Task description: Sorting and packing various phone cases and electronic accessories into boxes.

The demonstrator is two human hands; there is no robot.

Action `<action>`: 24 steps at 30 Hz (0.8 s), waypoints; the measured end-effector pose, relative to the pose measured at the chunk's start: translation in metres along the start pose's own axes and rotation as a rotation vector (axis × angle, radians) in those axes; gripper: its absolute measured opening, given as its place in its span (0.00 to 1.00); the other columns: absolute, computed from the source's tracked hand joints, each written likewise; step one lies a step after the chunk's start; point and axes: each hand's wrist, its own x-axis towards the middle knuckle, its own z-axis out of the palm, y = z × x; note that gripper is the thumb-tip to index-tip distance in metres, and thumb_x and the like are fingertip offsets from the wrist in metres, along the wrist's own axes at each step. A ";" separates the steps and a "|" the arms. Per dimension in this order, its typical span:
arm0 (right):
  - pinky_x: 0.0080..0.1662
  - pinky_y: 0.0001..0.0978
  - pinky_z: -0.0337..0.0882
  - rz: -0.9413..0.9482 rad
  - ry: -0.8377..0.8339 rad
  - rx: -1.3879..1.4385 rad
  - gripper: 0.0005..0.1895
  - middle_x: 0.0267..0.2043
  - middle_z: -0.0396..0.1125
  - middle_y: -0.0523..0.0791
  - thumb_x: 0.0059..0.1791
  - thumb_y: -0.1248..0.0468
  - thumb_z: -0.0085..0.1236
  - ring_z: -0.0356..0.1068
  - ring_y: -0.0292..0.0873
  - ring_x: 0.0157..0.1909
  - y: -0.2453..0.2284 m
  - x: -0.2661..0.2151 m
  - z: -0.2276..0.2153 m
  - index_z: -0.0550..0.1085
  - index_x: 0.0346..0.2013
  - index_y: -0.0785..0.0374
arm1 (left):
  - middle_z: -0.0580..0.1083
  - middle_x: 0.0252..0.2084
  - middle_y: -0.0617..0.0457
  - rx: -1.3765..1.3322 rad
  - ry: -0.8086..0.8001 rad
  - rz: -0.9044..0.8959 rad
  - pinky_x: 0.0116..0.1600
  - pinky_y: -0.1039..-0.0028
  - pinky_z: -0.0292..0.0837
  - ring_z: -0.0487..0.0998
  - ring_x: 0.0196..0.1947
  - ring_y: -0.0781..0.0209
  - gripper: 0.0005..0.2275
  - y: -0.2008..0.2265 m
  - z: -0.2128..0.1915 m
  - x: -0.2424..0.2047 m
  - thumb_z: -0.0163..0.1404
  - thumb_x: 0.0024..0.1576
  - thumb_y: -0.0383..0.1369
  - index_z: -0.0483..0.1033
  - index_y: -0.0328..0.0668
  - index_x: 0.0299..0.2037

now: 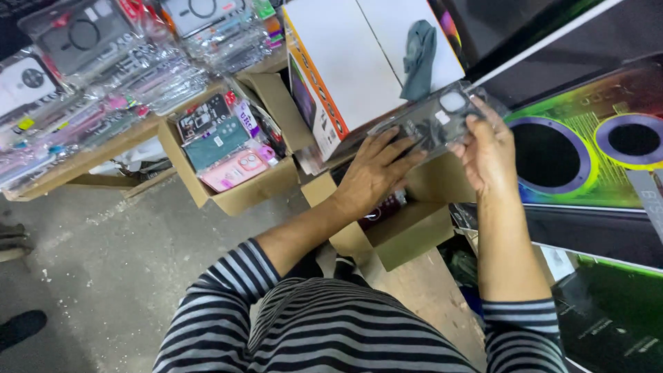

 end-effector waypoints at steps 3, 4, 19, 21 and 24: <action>0.38 0.39 0.85 0.032 0.081 -0.108 0.19 0.44 0.75 0.50 0.54 0.66 0.52 0.80 0.44 0.39 0.027 -0.014 -0.034 0.72 0.60 0.56 | 0.70 0.63 0.46 -0.107 -0.059 -0.135 0.62 0.57 0.68 0.68 0.66 0.36 0.25 0.016 0.016 -0.028 0.61 0.49 0.55 0.81 0.52 0.52; 0.38 0.40 0.85 0.078 0.099 -0.120 0.17 0.43 0.74 0.48 0.53 0.65 0.54 0.79 0.44 0.38 0.041 -0.018 -0.046 0.73 0.58 0.55 | 0.68 0.63 0.38 -0.157 -0.121 -0.470 0.59 0.51 0.72 0.70 0.61 0.30 0.24 0.021 0.021 -0.039 0.58 0.55 0.48 0.75 0.46 0.58; 0.43 0.47 0.83 0.396 0.170 -0.052 0.17 0.43 0.60 0.41 0.49 0.63 0.66 0.73 0.44 0.38 0.208 -0.008 -0.113 0.69 0.48 0.50 | 0.79 0.48 0.42 -0.320 0.003 -1.500 0.53 0.62 0.79 0.80 0.53 0.48 0.25 -0.005 0.118 -0.193 0.53 0.52 0.20 0.74 0.48 0.62; 0.44 0.45 0.83 0.400 0.171 -0.034 0.17 0.45 0.60 0.40 0.49 0.63 0.67 0.73 0.43 0.40 0.203 -0.013 -0.105 0.68 0.48 0.47 | 0.79 0.47 0.40 -0.337 0.061 -1.499 0.50 0.63 0.81 0.81 0.51 0.48 0.27 0.002 0.114 -0.187 0.53 0.51 0.16 0.72 0.45 0.64; 0.44 0.38 0.80 0.367 0.190 -0.029 0.16 0.44 0.61 0.39 0.50 0.63 0.66 0.72 0.42 0.40 0.206 -0.005 -0.094 0.69 0.47 0.45 | 0.78 0.53 0.38 -0.321 0.118 -1.476 0.58 0.64 0.77 0.78 0.56 0.47 0.25 0.009 0.103 -0.160 0.47 0.55 0.19 0.72 0.45 0.64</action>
